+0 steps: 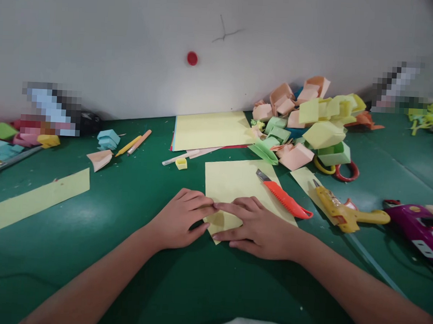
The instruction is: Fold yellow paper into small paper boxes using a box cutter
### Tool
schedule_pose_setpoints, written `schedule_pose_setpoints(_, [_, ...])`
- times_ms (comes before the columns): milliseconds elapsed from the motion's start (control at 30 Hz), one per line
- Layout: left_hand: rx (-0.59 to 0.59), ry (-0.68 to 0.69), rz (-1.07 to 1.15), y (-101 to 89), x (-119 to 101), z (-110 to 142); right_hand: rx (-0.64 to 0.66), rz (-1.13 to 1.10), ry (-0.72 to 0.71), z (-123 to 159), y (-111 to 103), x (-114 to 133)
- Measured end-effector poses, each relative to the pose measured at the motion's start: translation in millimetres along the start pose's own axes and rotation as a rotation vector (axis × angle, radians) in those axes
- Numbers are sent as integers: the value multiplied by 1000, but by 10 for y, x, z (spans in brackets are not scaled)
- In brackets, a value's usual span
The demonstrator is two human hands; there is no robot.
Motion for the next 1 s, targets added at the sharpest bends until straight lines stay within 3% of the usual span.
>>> schedule_pose_setpoints(733, [-8, 4, -32, 12, -4, -3, 8, 23, 0, 11, 5, -6])
schedule_pose_setpoints(1000, [15, -13, -135, 46, -78, 123, 28, 27, -6, -3, 8, 1])
Point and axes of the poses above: each hand's wrist, its own z-axis away from the middle knuckle, its own y-axis out of the palm, x = y × z, the point moved 6 cm from there along -z, towards the middle knuckle
